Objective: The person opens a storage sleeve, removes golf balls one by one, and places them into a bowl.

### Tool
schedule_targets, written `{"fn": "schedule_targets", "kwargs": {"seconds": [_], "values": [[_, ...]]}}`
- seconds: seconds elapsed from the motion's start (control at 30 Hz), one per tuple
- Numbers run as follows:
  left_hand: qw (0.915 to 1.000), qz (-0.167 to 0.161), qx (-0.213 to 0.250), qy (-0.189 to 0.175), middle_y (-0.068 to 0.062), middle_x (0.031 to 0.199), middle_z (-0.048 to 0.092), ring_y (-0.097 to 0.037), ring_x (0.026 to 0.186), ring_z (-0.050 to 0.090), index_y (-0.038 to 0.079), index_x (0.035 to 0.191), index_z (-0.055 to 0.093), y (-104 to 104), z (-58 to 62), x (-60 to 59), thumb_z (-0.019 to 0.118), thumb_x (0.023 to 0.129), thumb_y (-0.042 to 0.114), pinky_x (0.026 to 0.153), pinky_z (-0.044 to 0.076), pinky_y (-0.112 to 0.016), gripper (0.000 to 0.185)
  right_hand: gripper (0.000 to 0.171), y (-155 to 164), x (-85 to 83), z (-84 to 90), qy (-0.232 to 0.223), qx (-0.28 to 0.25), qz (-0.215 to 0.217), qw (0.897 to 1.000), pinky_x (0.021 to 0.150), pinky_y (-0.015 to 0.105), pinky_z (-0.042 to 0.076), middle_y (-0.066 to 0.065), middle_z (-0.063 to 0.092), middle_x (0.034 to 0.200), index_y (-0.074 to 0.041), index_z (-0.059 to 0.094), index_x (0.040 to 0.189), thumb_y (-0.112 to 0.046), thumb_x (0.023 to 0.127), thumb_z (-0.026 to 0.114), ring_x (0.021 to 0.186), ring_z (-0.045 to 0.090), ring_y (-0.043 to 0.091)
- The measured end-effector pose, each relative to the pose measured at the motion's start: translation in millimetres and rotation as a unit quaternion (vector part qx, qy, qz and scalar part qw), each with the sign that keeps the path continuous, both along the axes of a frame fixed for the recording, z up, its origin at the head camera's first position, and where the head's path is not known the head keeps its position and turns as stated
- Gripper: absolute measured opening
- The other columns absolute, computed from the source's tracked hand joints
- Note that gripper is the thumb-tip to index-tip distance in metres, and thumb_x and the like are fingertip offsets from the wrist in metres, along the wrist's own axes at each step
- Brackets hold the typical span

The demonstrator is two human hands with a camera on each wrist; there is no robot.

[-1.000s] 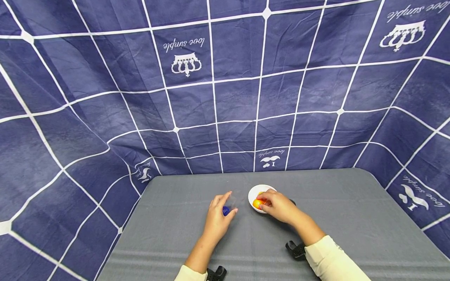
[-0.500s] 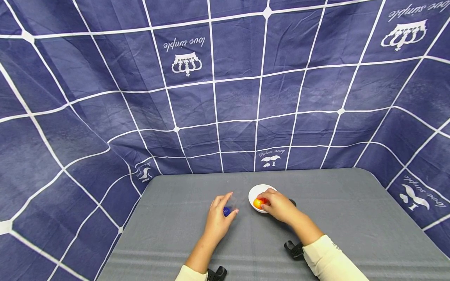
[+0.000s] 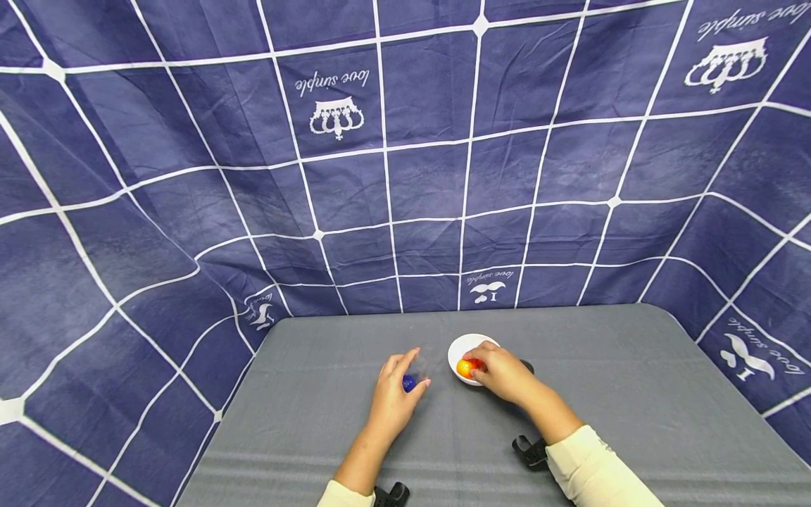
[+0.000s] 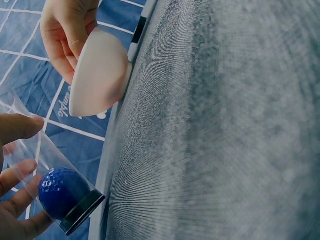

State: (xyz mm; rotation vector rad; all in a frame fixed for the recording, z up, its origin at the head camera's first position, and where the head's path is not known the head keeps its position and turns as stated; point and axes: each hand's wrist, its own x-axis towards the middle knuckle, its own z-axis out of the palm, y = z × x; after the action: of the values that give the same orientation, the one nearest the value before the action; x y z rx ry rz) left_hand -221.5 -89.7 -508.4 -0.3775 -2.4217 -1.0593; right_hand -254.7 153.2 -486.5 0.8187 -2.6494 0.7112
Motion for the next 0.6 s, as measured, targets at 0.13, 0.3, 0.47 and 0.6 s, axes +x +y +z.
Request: {"fn": "schedule_targets", "kwargs": {"seconds": [0.13,0.3,0.47,0.6], "values": [[1.0,-0.001,0.0,-0.003,-0.006,0.113,0.066,-0.025,0.105,0.063,0.013,0.132,0.065,0.4,2.7,1.8,0.086,0.078,0.015,0.091,0.051,-0.044,0.058,0.023,1.0,0.4,-0.9,0.003,-0.01,0.005,1.0,0.076,0.033,0.053,0.006,0.067,0.094,-0.004,0.074,0.102,-0.001,0.08,0.075,0.08,0.062,0.016],[1.0,0.001,-0.006,-0.003,-0.006,0.112,0.066,-0.025,0.105,0.063,0.014,0.132,0.066,1.4,4.1,2.7,0.086,0.077,0.015,0.091,0.051,-0.045,0.058,0.02,2.1,1.3,-5.3,0.008,-0.033,0.003,0.999,0.068,0.024,0.049,0.004,0.065,0.09,-0.005,0.074,0.101,-0.003,0.082,0.075,0.073,0.054,0.006],[1.0,0.001,-0.005,0.008,-0.006,0.111,0.066,-0.024,0.103,0.063,0.015,0.131,0.066,2.8,4.9,2.6,0.087,0.076,0.015,0.09,0.051,-0.044,0.059,0.02,3.9,4.4,-9.5,0.024,-0.066,-0.012,0.997,0.069,0.024,0.05,0.002,0.066,0.092,-0.008,0.075,0.104,-0.005,0.084,0.075,0.075,0.057,0.007],[0.9997,-0.003,-0.007,0.024,-0.007,0.111,0.067,-0.023,0.102,0.063,0.015,0.131,0.067,3.3,7.0,1.6,0.087,0.076,0.014,0.088,0.051,-0.042,0.058,0.021,4.8,8.2,-8.3,0.022,-0.125,-0.015,0.992,0.072,0.025,0.054,0.004,0.069,0.098,-0.007,0.075,0.106,-0.004,0.085,0.074,0.081,0.062,0.012]]}}
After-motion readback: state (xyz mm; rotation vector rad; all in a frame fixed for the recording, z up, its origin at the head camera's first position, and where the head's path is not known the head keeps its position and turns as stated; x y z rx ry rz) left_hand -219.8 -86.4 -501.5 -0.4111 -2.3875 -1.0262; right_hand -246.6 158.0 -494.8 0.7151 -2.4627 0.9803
